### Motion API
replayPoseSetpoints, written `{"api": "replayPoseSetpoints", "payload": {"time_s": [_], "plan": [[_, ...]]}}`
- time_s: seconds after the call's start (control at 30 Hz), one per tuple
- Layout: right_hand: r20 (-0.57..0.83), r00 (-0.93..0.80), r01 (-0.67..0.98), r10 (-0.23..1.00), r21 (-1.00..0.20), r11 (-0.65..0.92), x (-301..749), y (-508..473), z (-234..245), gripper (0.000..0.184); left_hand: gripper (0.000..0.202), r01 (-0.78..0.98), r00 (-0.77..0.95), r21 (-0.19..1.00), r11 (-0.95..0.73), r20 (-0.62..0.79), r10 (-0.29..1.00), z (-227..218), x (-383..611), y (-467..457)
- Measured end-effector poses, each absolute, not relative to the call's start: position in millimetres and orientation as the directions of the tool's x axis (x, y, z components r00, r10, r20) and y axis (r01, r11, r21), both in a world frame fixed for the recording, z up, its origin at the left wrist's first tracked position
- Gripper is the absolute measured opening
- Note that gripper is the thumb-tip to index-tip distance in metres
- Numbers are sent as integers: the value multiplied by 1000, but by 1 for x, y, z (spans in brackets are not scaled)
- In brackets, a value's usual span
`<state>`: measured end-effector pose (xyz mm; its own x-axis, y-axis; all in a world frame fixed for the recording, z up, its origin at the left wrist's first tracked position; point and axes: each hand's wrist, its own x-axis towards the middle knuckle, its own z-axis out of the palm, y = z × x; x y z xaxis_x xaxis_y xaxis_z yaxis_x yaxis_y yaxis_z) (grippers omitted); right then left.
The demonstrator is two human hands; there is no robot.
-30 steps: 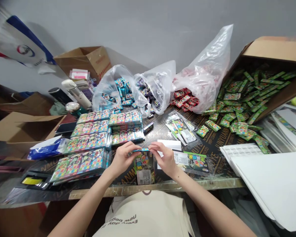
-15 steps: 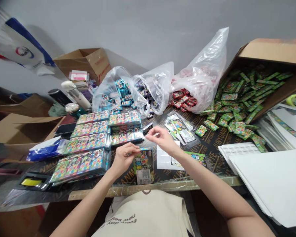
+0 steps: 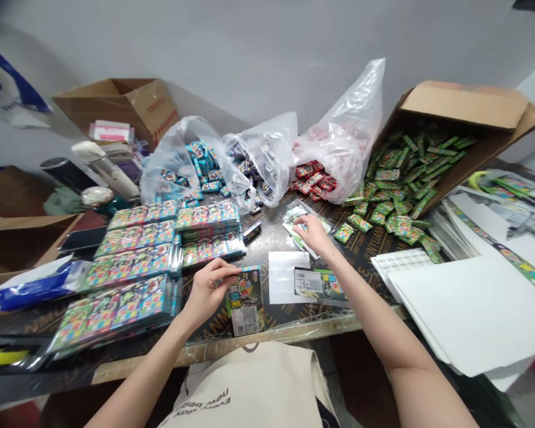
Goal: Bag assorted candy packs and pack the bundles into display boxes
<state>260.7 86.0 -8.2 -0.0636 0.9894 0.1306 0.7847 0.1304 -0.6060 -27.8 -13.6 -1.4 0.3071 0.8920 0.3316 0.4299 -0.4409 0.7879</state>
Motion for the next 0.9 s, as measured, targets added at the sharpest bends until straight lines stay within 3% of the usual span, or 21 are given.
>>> {"api": "replayPoseSetpoints", "payload": {"time_s": [0.23,0.43,0.7,0.8,0.9], "plan": [[-60,-47,846,997,-534,8,302,73,-82,10,20,416,318,783,-463,351,881,-1,-27,-11],[23,-26,826,999,-563,34,290,57,-93,8,20,418,320,785,-457,344,883,1,-26,-10],[35,-8,719,999,-695,30,279,50,-75,9,14,490,282,766,-415,311,908,2,-25,-10],[43,-36,592,998,-804,56,252,49,-42,15,11,517,275,730,-448,354,894,2,-26,-8],[-3,-200,256,980,-966,49,212,40,2,19,11,538,305,685,-491,384,871,4,-25,-7]]}}
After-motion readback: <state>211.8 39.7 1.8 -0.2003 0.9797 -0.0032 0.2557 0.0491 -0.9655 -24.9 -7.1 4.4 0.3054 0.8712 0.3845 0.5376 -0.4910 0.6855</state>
